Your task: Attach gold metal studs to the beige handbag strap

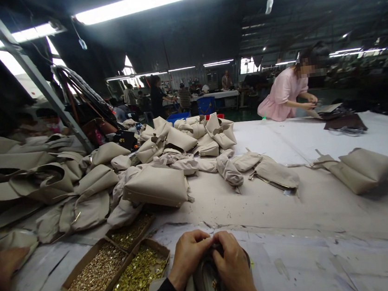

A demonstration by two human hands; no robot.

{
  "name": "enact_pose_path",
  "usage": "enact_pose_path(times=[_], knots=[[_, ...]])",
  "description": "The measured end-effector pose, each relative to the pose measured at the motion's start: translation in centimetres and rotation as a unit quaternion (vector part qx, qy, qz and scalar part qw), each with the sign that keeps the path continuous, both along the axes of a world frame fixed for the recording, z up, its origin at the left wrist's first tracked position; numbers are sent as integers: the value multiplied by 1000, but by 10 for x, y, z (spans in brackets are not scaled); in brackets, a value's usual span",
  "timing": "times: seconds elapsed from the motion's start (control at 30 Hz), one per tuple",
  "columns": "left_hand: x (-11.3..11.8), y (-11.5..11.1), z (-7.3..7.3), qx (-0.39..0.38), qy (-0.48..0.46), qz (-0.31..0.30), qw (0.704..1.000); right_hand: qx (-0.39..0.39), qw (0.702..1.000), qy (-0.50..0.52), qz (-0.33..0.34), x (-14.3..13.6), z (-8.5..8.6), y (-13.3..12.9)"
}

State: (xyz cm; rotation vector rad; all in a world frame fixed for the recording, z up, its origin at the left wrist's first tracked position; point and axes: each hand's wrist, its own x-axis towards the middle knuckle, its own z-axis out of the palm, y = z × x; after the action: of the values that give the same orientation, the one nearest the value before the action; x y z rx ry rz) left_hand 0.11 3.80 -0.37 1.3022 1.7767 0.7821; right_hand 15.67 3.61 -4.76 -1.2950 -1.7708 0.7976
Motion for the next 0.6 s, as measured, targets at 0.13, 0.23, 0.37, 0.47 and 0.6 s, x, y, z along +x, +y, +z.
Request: enact_pose_path(times=[0.13,0.23,0.37,0.47,0.6], knots=[[-2,-1,0,6,-21,1,1000,46,998,-40,-4,-3,-4,-1],[-4,-2,0,11,-6,-7,1000,70,996,-56,-10,-4,-4,2],[-9,-3,-4,-5,-9,-42,999,56,997,-48,-26,-4,-5,7],[-11,-6,-7,6,6,-36,999,16,999,-29,-28,-6,-7,8],[-9,-13,-6,20,81,-17,996,-15,1000,-14,-22,-10,-7,7]])
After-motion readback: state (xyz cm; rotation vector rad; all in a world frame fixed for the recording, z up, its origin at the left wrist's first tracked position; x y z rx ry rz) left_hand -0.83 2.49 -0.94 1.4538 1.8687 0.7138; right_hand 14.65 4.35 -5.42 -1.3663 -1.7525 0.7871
